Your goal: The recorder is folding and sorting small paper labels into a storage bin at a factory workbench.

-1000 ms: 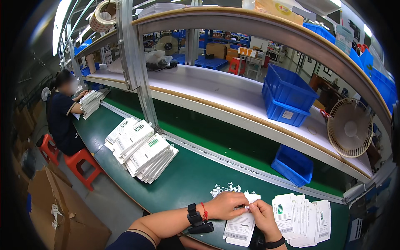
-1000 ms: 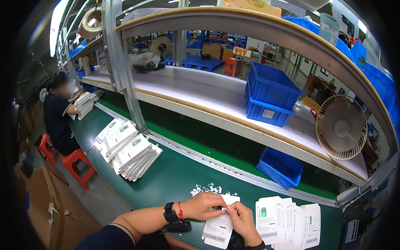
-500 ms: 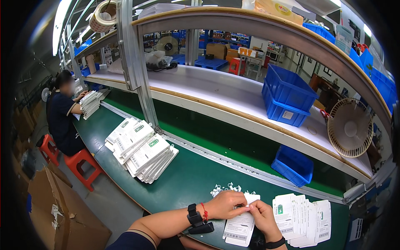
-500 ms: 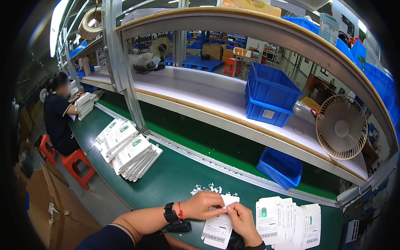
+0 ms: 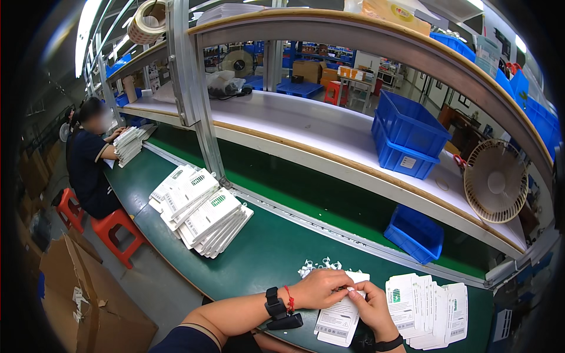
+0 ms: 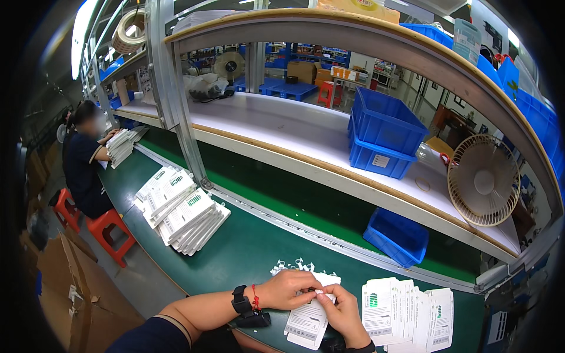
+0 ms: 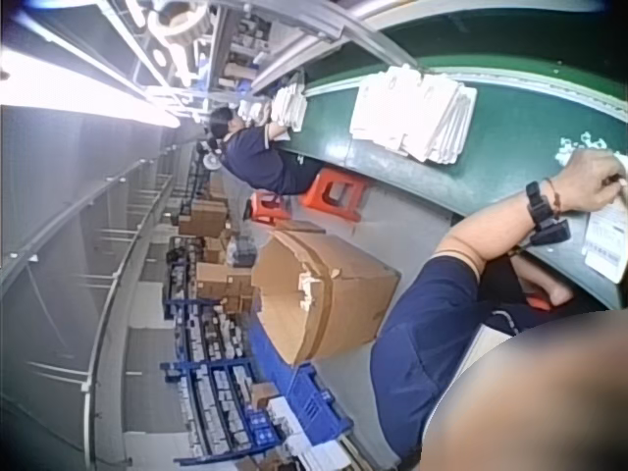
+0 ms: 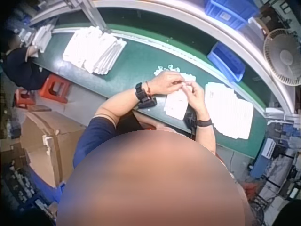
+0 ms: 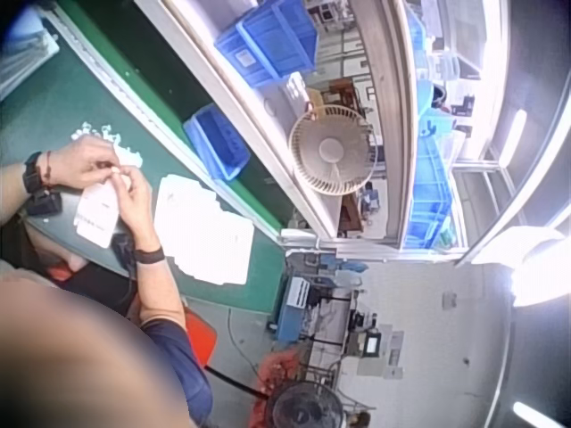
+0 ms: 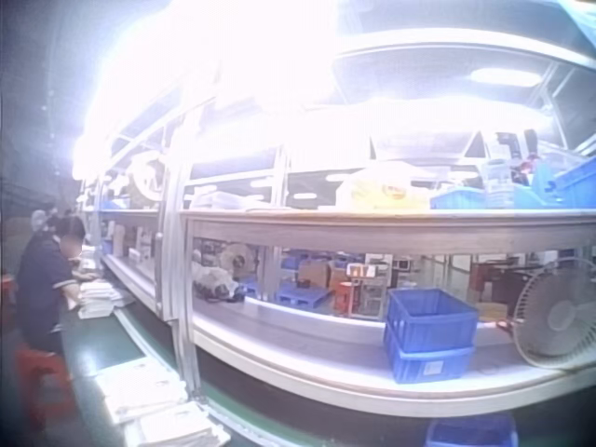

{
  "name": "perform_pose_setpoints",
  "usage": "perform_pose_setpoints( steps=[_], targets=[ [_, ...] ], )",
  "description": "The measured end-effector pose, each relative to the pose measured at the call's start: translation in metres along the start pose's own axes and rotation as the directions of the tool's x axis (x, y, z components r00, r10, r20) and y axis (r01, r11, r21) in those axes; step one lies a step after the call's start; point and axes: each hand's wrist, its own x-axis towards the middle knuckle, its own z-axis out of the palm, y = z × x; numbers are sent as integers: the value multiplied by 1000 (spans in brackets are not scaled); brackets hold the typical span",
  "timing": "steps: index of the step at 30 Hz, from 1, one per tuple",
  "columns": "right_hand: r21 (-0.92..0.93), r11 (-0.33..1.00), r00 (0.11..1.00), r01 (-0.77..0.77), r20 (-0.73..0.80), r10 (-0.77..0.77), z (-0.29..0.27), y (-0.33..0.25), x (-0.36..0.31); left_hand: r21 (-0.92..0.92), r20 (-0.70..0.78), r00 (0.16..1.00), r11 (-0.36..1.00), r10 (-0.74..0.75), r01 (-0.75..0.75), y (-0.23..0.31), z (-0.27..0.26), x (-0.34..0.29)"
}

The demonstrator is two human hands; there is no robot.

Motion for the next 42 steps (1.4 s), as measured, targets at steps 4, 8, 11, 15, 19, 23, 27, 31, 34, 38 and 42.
perform_pose_setpoints(
  steps=[4, 8, 11, 15, 19, 23, 27, 31, 34, 38, 42],
  targets=[
    [-2, 1000, 1000, -3, 2, 3, -1, 4, 1, -26, 6, 1000, 999, -20, 21, 3, -2, 1],
    [20, 1000, 1000, 15, -2, -15, -2, 4, 1, -13, 20, 1000, 1000, 13, -12, 1, 0, 3],
    [9, 1000, 1000, 23, -3, -23, 1, 0, 0, -7, 13, 1000, 1000, 25, -25, 0, -1, 0],
    [15, 1000, 1000, -13, 4, 13, 0, -3, -3, 0, 2, 1000, 1000, 12, -12, 2, -1, -1],
    [-12, 1000, 1000, 21, -13, -21, -2, 0, -2, 5, 2, 1000, 1000, 9, -9, 3, 0, 0],
    [-16, 1000, 999, 24, -33, -24, -1, -1, -1, -4, 12, 1000, 1000, 9, -9, 1, -1, 1],
    [-53, 998, 998, 44, -36, -46, -3, 0, 0, -14, 29, 999, 999, 38, -38, 1, -1, 1],
    [-49, 998, 999, 27, -40, -29, -2, -3, 0, 2, 11, 998, 998, 64, -64, -3, 1, 1],
    [-14, 999, 998, 39, -55, -40, 1, -6, 0, 18, 7, 998, 998, 65, -65, -1, 0, 1],
    [-41, 998, 998, 41, -51, -43, 1, -7, -1, 22, -1, 999, 999, 47, -47, -1, 1, -1],
    [-68, 997, 999, 29, -42, -32, 0, -5, -1, 13, 6, 999, 999, 47, -47, -3, 1, -2]
  ],
)
